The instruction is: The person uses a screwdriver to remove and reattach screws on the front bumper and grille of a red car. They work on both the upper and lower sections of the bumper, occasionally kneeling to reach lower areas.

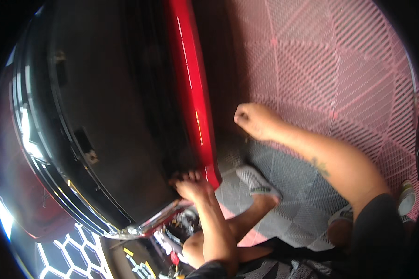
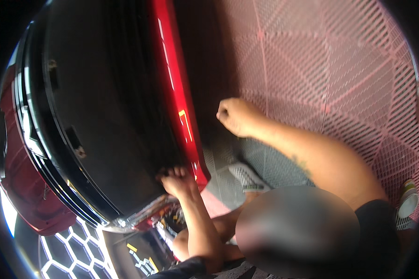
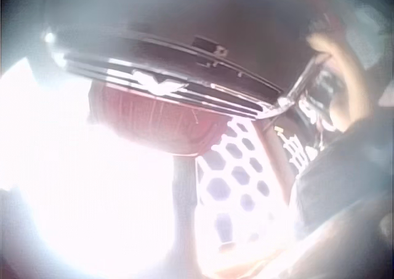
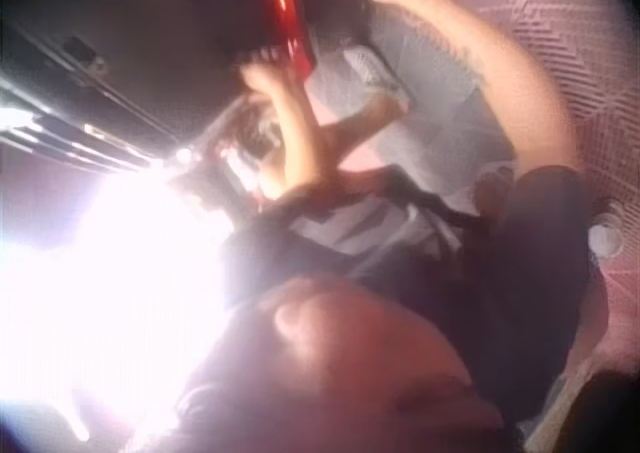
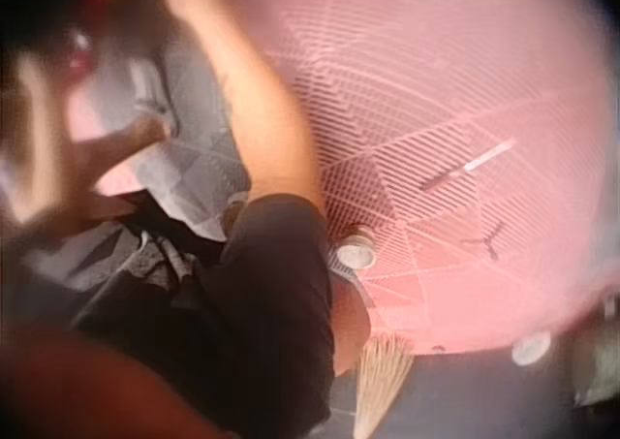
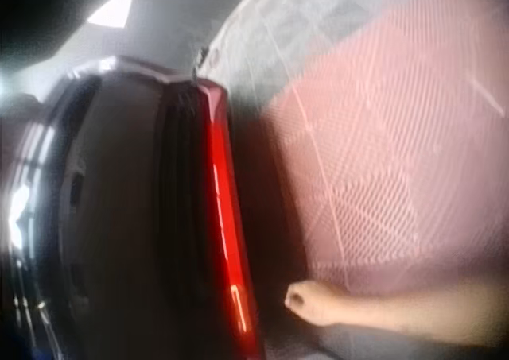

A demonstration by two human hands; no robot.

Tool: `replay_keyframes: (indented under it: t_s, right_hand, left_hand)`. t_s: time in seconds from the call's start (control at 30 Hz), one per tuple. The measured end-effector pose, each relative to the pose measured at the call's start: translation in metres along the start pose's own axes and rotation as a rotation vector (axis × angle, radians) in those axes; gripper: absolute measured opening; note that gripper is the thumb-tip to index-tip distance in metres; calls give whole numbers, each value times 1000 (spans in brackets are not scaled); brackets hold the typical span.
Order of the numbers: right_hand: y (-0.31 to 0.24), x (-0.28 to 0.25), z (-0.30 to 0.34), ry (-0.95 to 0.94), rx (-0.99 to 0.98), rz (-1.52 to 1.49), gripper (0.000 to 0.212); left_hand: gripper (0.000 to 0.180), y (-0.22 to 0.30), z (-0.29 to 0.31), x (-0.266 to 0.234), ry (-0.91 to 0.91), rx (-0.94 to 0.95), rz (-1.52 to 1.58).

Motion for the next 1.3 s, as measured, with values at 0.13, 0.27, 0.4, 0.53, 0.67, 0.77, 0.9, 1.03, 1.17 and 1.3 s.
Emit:
replay_keyframes:
  t_s: [0.13,0.27,0.4,0.53,0.67,0.77,0.9,1.03,1.17,1.3]
  right_hand:
    - [-81,-43,-10,238,-205,-138,23]
    - [-177,-39,-15,241,-370,-448,25]
    - [-206,-19,-40,245,-454,-334,46]
    - [-213,6,-56,-18,-357,-798,58]
    - [-213,-11,-90,-66,-263,-1022,56]
    - [-233,-30,-123,-64,-342,-1116,57]
    - [-244,-17,-122,-99,-149,-1146,72]
    - [-245,-28,-128,-47,-198,-1121,83]
    - [-260,-41,-128,-124,-220,-1137,90]
    - [-269,-43,-129,-153,-316,-1137,95]
  left_hand:
    - [28,7,16,3,56,37,-105]
    - [35,7,22,-1,90,-26,-131]
    - [38,8,25,0,1,-139,-166]
    - [33,17,49,22,-96,-196,-248]
    - [32,100,89,74,-362,273,-700]
    - [37,241,121,144,-344,1303,-1058]
    - [28,374,105,232,-299,1746,-1080]
    - [34,388,46,311,-225,1574,-1479]
    - [35,393,40,313,-325,1791,-1338]
    - [31,396,36,314,-333,1797,-1269]
Point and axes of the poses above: each hand's wrist, its own z-axis away from the middle knuckle, its own x-axis out of the palm, y = z × x, the point moved 9 cm from there along -z, towards the middle knuckle, and after that the axes turned 2 degrees about -z, right-handed, at the moved point
